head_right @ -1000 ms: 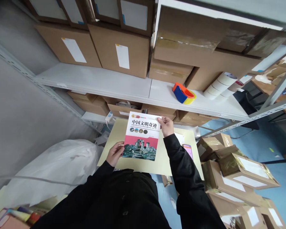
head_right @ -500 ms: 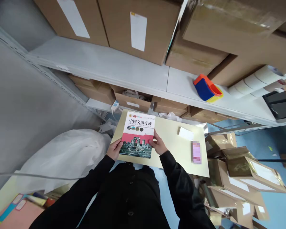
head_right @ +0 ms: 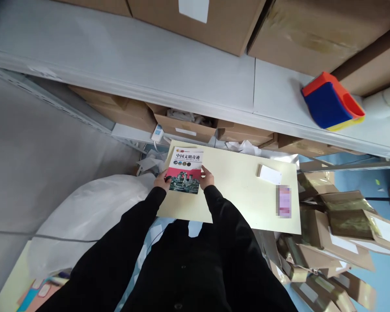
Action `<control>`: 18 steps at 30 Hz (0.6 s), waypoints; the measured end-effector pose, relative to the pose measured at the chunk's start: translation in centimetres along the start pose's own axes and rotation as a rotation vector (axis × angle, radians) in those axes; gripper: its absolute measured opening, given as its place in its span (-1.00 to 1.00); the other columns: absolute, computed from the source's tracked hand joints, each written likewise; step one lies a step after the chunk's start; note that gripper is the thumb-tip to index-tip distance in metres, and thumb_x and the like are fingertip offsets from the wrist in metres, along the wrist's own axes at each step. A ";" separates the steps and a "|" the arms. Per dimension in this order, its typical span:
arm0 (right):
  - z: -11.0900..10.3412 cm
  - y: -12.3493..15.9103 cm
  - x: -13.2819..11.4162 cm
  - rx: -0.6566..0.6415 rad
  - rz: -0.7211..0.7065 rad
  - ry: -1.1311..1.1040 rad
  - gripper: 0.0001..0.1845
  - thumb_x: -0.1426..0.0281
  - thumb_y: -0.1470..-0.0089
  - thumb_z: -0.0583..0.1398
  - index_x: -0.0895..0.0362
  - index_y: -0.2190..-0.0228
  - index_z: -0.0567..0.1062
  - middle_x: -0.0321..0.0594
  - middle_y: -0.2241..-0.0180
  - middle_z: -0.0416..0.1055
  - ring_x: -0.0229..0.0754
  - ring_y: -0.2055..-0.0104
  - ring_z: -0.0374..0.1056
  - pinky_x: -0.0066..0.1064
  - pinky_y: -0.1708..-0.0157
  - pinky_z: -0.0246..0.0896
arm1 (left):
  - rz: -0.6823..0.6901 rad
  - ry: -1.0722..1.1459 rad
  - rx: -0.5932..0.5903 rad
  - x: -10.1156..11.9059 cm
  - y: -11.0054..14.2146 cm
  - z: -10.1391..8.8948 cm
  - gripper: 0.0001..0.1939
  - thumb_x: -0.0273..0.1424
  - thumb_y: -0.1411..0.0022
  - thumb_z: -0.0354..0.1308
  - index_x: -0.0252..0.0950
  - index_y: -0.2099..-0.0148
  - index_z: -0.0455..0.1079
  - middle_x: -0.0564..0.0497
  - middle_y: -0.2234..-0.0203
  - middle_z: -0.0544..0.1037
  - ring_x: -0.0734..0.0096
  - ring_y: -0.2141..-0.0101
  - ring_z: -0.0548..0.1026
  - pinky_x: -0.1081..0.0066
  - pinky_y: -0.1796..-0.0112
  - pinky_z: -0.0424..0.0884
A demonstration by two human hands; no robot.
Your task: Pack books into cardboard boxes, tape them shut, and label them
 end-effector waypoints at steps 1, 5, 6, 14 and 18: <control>0.4 -0.6 0.0 0.020 -0.005 0.034 -0.32 0.55 0.09 0.17 0.11 -0.13 0.30 -0.25 0.34 0.47 -0.32 0.47 0.36 -0.39 0.37 0.41 | 0.000 -0.009 0.011 -0.1 -0.8 0.1 -0.47 -0.58 0.01 0.13 -0.31 -0.08 0.38 -0.14 0.24 0.48 0.17 0.17 0.47 0.20 0.04 0.36; 1.4 -2.1 -0.3 0.075 -0.028 0.125 -0.31 0.56 0.08 0.16 0.10 -0.14 0.29 -0.27 0.36 0.50 -0.31 0.46 0.36 -0.40 0.28 0.38 | 0.038 -0.031 0.042 -0.8 -3.0 0.8 -0.46 -0.59 0.00 0.11 -0.26 -0.09 0.34 -0.11 0.21 0.44 0.22 0.11 0.44 0.22 0.00 0.34; 1.6 -2.3 -0.4 0.079 -0.034 0.141 -0.31 0.55 0.08 0.16 0.09 -0.14 0.29 -0.28 0.37 0.50 -0.30 0.45 0.37 -0.40 0.26 0.37 | 0.051 -0.034 0.045 -1.0 -3.3 0.9 -0.45 -0.59 0.00 0.12 -0.23 -0.08 0.34 -0.09 0.20 0.43 0.22 0.09 0.42 0.21 0.00 0.34; 2.3 -3.0 -0.4 0.095 -0.080 0.165 -0.38 0.56 0.15 0.19 0.14 -0.04 0.39 -0.14 0.20 0.41 -0.24 0.32 0.39 -0.35 0.13 0.35 | 0.130 -0.077 0.033 -1.7 -3.9 1.9 -0.52 -0.60 0.07 0.16 -0.21 0.04 0.39 -0.08 0.17 0.39 0.18 0.03 0.38 0.19 -0.01 0.36; 2.4 -2.8 -0.1 0.079 -0.051 0.114 -0.27 0.56 0.17 0.23 0.13 -0.10 0.28 -0.09 0.11 0.37 -0.22 0.27 0.40 -0.30 0.12 0.36 | 0.133 -0.095 0.033 -1.6 -3.8 1.8 -0.52 -0.57 0.06 0.16 -0.25 0.02 0.37 -0.11 0.12 0.37 0.18 -0.02 0.35 0.22 -0.09 0.27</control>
Point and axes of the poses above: each hand's wrist, its own y-axis away from the middle knuckle, its own z-axis out of the palm, x = y × z, the point moved 7 cm from there along -y, towards the middle knuckle
